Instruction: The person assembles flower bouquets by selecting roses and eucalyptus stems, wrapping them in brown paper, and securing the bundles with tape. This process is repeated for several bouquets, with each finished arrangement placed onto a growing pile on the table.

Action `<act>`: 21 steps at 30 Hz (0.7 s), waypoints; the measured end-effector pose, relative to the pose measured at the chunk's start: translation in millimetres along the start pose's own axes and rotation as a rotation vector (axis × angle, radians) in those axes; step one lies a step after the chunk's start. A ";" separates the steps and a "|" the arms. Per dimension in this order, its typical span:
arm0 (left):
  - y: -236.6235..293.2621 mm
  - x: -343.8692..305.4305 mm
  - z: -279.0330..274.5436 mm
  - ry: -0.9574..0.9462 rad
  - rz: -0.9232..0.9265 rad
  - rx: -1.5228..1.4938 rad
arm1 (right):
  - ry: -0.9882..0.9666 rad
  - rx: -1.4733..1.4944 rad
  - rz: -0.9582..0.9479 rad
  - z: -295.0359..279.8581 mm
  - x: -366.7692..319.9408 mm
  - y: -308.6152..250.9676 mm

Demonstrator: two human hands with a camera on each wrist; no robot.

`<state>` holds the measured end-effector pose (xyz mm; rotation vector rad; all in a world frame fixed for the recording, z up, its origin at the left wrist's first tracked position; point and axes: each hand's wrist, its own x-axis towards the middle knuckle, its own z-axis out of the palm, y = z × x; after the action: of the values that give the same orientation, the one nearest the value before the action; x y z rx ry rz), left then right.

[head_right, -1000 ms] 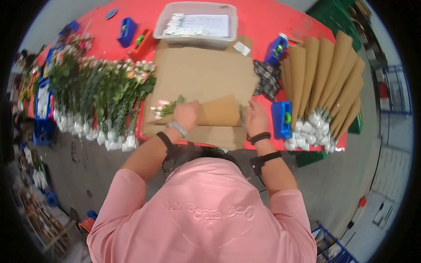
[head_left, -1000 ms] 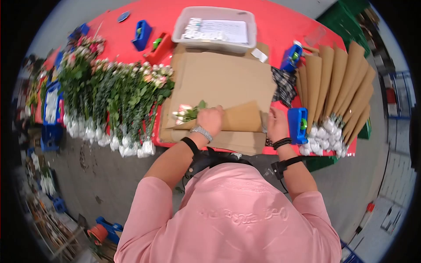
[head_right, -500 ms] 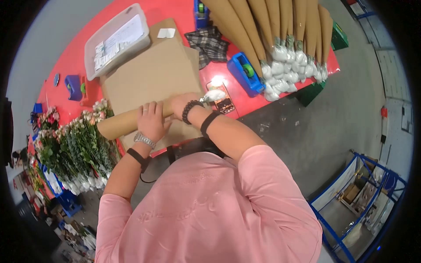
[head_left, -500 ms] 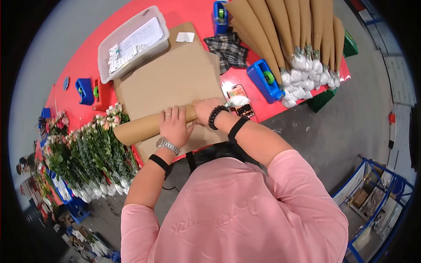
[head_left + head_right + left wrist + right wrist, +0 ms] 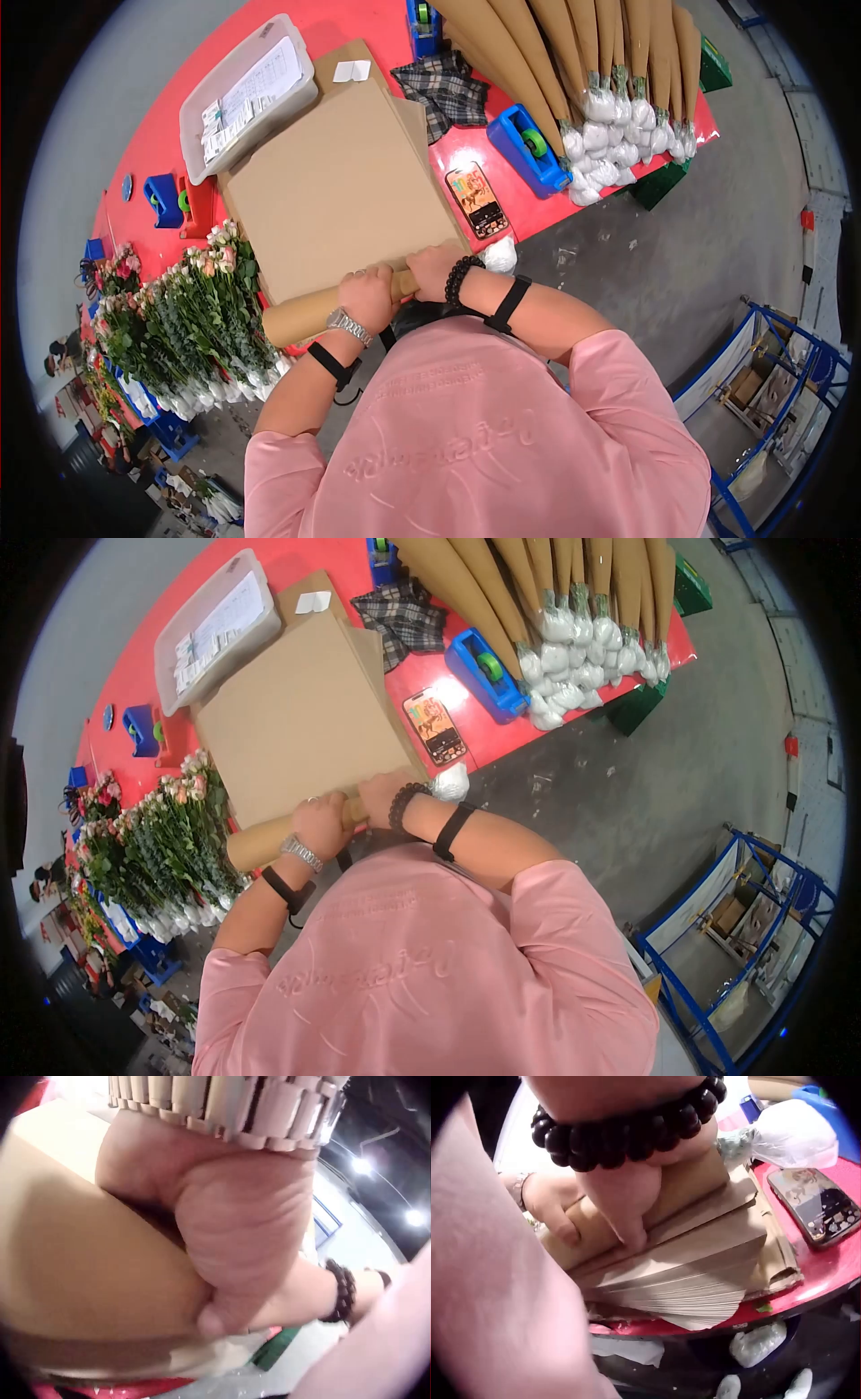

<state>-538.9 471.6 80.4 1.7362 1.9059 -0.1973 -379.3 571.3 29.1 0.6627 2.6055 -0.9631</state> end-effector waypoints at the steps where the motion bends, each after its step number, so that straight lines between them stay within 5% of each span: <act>1: 0.0 1.8 0.8 -0.101 -0.043 -0.020 | 0.065 -0.031 -0.001 -2.9 -6.7 -5.0; 3: -6.5 10.6 3.0 -0.200 -0.091 -0.045 | 0.125 -0.064 -0.005 2.6 -16.0 -3.5; 5: -20.7 18.6 -0.1 -0.578 0.054 -0.438 | 0.410 -0.131 -0.188 11.5 -23.4 4.3; 7: -5.6 11.9 -6.3 -0.516 0.050 -0.320 | 0.283 -0.124 -0.121 12.8 -27.9 6.0; 9: 15.1 7.8 -6.1 -0.456 0.053 -0.200 | -0.185 0.024 0.072 -5.7 -37.5 1.6; 11: 30.3 1.3 -0.2 -0.190 0.094 0.081 | -0.308 0.122 0.115 -6.1 -42.4 4.6; 12: 32.0 3.8 -4.9 -0.193 0.095 0.082 | -0.150 0.108 0.095 -1.2 -48.4 5.7; 14: 34.6 15.9 -17.8 -0.494 -0.006 -0.057 | 0.165 -0.005 -0.027 5.7 -56.6 11.8; 15: 31.5 20.8 -15.6 -0.495 -0.006 -0.057 | 0.164 -0.005 -0.027 7.3 -57.5 15.1; 17: 23.9 26.1 -13.4 -0.786 -0.023 -0.424 | 0.158 -0.098 -0.067 0.3 -55.6 20.0; 18: 30.6 22.0 -12.1 -0.781 -0.027 -0.420 | 0.163 -0.098 -0.071 -7.9 -55.7 21.7; 20: 52.4 7.8 -8.6 -0.321 0.068 -0.035 | -0.310 0.079 0.059 -23.2 -60.6 24.0; 21: 57.5 8.7 -11.3 -0.321 0.063 -0.036 | -0.311 0.080 0.054 -21.1 -65.9 24.2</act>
<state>-487.4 493.4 100.0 1.6270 1.6117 -0.3914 -312.8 580.6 58.7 0.5490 2.2775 -1.0642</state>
